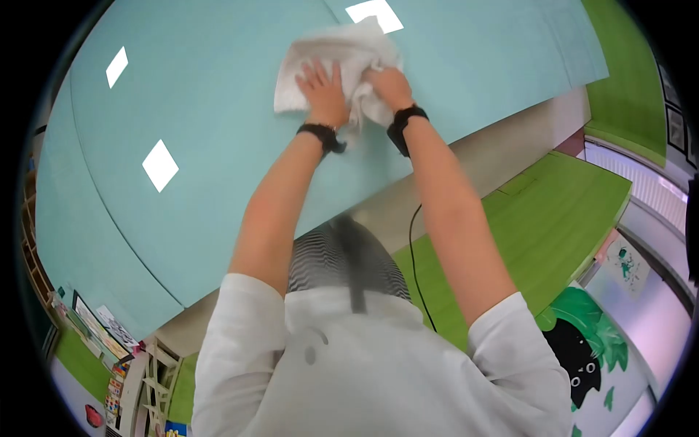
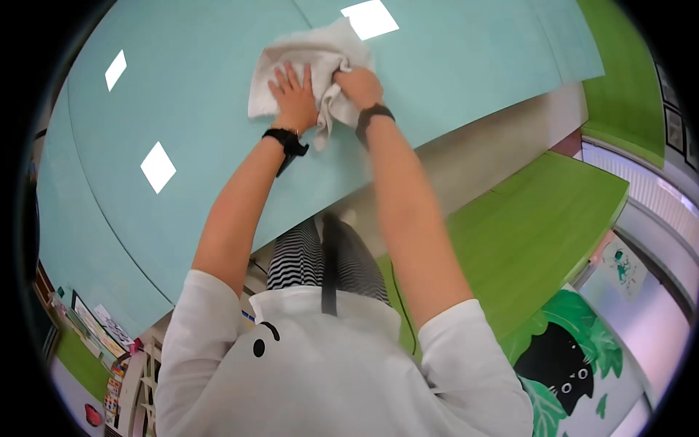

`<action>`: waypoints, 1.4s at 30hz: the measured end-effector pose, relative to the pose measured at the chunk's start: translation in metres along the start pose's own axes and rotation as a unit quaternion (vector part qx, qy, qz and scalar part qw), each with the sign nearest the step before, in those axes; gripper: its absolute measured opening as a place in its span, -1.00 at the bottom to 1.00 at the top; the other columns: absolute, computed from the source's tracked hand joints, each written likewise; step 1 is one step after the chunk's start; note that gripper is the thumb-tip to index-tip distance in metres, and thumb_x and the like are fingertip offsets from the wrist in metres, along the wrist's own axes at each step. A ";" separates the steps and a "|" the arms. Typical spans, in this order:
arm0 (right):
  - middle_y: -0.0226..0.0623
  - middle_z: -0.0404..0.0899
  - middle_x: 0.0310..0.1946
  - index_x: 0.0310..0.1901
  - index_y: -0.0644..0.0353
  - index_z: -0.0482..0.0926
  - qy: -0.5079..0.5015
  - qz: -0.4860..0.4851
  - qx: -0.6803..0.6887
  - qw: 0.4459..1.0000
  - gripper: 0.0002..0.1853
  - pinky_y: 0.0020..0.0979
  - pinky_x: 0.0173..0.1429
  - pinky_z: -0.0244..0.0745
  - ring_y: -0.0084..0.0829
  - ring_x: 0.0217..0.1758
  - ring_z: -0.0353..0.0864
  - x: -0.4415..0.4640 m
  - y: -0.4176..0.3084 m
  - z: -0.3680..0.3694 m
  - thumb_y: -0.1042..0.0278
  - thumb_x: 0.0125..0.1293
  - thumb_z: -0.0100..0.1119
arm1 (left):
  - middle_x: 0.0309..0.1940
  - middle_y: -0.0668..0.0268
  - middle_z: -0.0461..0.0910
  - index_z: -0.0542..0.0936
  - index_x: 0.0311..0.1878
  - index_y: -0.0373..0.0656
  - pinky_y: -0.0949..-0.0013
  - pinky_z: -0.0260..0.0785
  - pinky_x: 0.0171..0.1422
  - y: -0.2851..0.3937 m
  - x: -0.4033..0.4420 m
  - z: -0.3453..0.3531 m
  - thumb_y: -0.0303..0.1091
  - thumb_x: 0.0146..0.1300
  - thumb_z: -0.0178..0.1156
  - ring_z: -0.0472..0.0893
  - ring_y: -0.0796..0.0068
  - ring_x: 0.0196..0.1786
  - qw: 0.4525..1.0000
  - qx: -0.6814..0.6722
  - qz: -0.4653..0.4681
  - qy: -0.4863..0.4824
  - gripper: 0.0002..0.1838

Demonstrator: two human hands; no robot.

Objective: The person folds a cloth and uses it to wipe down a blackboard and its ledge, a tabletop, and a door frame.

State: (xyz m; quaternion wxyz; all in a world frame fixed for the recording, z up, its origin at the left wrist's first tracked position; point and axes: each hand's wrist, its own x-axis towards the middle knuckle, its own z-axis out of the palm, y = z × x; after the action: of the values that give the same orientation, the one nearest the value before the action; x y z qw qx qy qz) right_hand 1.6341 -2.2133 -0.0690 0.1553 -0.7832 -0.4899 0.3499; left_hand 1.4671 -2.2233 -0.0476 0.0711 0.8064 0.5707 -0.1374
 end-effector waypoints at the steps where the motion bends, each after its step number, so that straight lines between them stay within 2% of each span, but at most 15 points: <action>1: -0.02 0.70 -0.23 -0.25 0.20 0.73 0.001 0.027 0.013 1.000 -0.52 -0.12 -0.03 0.52 0.01 -0.09 0.67 0.007 -0.007 -0.004 -0.09 0.09 0.12 | 0.54 -0.26 -0.22 -0.04 0.58 -0.07 -0.45 -0.42 0.48 0.002 0.015 -0.003 0.11 0.12 0.22 -0.20 -0.46 0.54 1.000 0.011 0.014 0.014 0.05; 4: 0.03 0.69 -0.19 -0.22 0.19 0.73 0.008 0.082 0.052 0.995 -0.50 -0.11 0.01 0.50 0.04 -0.06 0.65 0.043 -0.025 -0.028 -0.10 0.09 0.09 | 0.54 -0.23 -0.20 -0.04 0.58 -0.05 -0.48 -0.42 0.46 0.014 0.067 -0.002 0.03 0.15 0.19 -0.17 -0.45 0.53 0.998 0.026 0.008 0.050 0.00; 9: 0.03 0.68 -0.14 -0.17 0.20 0.71 -0.006 0.010 0.092 0.996 -0.50 -0.16 0.06 0.49 0.04 -0.01 0.63 0.123 -0.013 -0.041 -0.08 0.06 0.13 | 0.55 -0.24 -0.21 -0.04 0.58 -0.05 -0.50 -0.40 0.45 0.033 0.127 -0.018 -0.05 0.19 0.15 -0.19 -0.45 0.54 0.999 0.014 0.003 0.040 -0.06; 10: 0.02 0.68 -0.13 -0.16 0.19 0.71 -0.010 0.000 0.087 0.996 -0.50 -0.16 0.06 0.49 0.03 0.00 0.63 0.138 -0.016 -0.045 -0.08 0.06 0.13 | 0.54 -0.26 -0.22 -0.05 0.59 -0.02 -0.49 -0.20 0.41 0.037 0.143 -0.015 0.20 0.10 0.20 -0.16 -0.50 0.52 0.993 0.105 -0.020 0.051 0.08; 13: -0.03 0.69 -0.09 -0.12 0.14 0.72 -0.038 -0.059 0.030 0.997 -0.48 -0.18 0.08 0.50 -0.02 0.01 0.65 0.193 -0.013 -0.049 -0.10 0.04 0.16 | 0.55 -0.26 -0.25 0.01 0.58 0.00 -0.50 -0.19 0.40 0.048 0.175 -0.033 0.29 0.09 0.19 -0.18 -0.50 0.53 0.992 0.112 -0.038 -0.039 0.07; 21: -0.12 0.70 -0.05 -0.08 0.04 0.73 -0.053 -0.177 0.006 0.983 -0.46 -0.20 0.13 0.52 -0.07 0.04 0.66 0.305 -0.003 -0.040 -0.15 0.00 0.18 | 0.53 -0.31 -0.33 0.04 0.58 0.09 -0.51 -0.08 0.36 0.072 0.265 -0.026 0.41 0.05 0.20 -0.21 -0.62 0.49 0.980 0.148 -0.137 -0.008 0.10; 23: -0.13 0.69 -0.03 -0.07 0.03 0.73 -0.051 -0.048 0.043 0.997 -0.45 -0.20 0.14 0.52 -0.06 0.05 0.66 0.267 -0.040 -0.089 -0.15 -0.01 0.18 | 0.53 -0.31 -0.33 0.02 0.58 0.11 -0.51 -0.09 0.36 0.074 0.276 -0.038 0.41 0.04 0.21 -0.21 -0.62 0.49 0.984 0.117 -0.135 -0.017 0.11; 24: -0.14 0.69 -0.01 -0.05 0.04 0.71 -0.064 -0.054 0.042 0.996 -0.44 -0.22 0.15 0.51 -0.05 0.08 0.64 0.271 -0.041 -0.092 -0.15 0.00 0.17 | 0.55 -0.23 -0.22 0.13 0.55 0.03 -0.42 -0.13 0.43 0.080 0.270 -0.052 0.24 0.19 0.10 -0.16 -0.49 0.53 0.985 0.097 -0.140 -0.016 -0.08; 27: 0.09 0.64 -0.49 -0.51 0.30 0.62 0.030 -0.366 0.114 0.923 -0.36 -0.06 -0.31 0.51 0.03 -0.42 0.64 0.288 -0.023 -0.068 -0.24 0.34 0.06 | 0.55 -0.24 -0.31 0.05 0.57 0.12 -0.47 -0.10 0.41 0.071 0.267 -0.035 0.35 0.05 0.24 -0.22 -0.55 0.51 0.985 0.121 -0.122 0.004 0.08; 28: -0.13 0.67 0.04 0.01 0.04 0.69 -0.119 -0.113 0.028 0.986 -0.40 -0.21 0.19 0.48 -0.04 0.12 0.62 0.275 -0.037 -0.095 -0.16 0.00 0.17 | 0.54 -0.22 -0.16 0.23 0.50 -0.01 -0.41 -0.15 0.46 0.071 0.258 -0.035 0.12 0.21 0.13 -0.15 -0.43 0.53 0.991 0.053 -0.109 0.061 -0.18; 31: -0.10 0.64 0.09 0.06 0.02 0.67 -0.153 -0.208 -0.041 0.965 -0.38 -0.19 0.23 0.45 -0.03 0.15 0.61 0.314 -0.006 -0.053 -0.18 0.01 0.16 | 0.53 -0.21 -0.14 0.25 0.48 -0.05 -0.40 -0.13 0.46 0.083 0.247 -0.021 0.05 0.25 0.10 -0.11 -0.43 0.52 0.987 0.041 -0.120 0.099 -0.24; 36: 0.13 0.55 0.15 0.17 0.21 0.57 -0.257 -0.263 -0.090 0.926 -0.27 -0.16 0.35 0.35 0.08 0.26 0.51 0.253 0.038 -0.083 -0.22 0.12 0.08 | 0.50 -0.21 0.01 0.32 0.42 -0.20 -0.36 0.02 0.41 0.137 0.167 -0.027 -0.05 0.23 0.11 0.03 -0.42 0.48 0.989 0.028 -0.124 0.079 -0.28; 39: 0.08 0.56 0.14 0.07 0.28 0.58 -0.332 -0.287 -0.100 0.893 -0.44 -0.11 0.30 0.37 -0.03 0.23 0.53 0.168 0.055 -0.115 -0.07 0.30 0.01 | 0.47 -0.15 0.10 0.37 0.37 -0.28 -0.27 0.05 0.44 0.174 0.092 -0.018 -0.20 0.18 0.17 0.11 -0.31 0.48 0.981 -0.041 -0.136 0.130 -0.32; 40: -0.03 0.49 0.26 0.20 0.25 0.51 -0.369 -0.247 -0.061 0.894 -0.42 -0.16 0.40 0.27 -0.15 0.35 0.43 0.151 0.079 -0.115 -0.04 0.33 0.04 | 0.49 -0.19 0.03 0.33 0.37 -0.33 -0.23 0.16 0.37 0.183 0.068 -0.016 -0.28 0.14 0.17 0.11 -0.33 0.47 0.976 -0.105 -0.118 0.148 -0.30; 42: -0.09 0.32 0.41 0.43 0.21 0.24 -0.345 -0.307 -0.099 0.882 -0.22 -0.25 0.55 0.05 -0.21 0.50 0.23 0.143 0.146 -0.078 -0.18 0.35 0.05 | 0.45 -0.20 0.14 0.31 0.37 -0.41 -0.21 0.16 0.39 0.203 0.026 0.006 -0.33 0.20 0.11 0.18 -0.29 0.44 0.952 -0.164 -0.126 0.225 -0.34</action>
State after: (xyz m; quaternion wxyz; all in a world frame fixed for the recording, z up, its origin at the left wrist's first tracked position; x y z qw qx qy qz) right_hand 1.8242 -2.1492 -0.1557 -0.0016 -0.4347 -0.7605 0.4823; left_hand 1.6647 -2.2702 -0.0694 0.0543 0.7153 0.6833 0.1358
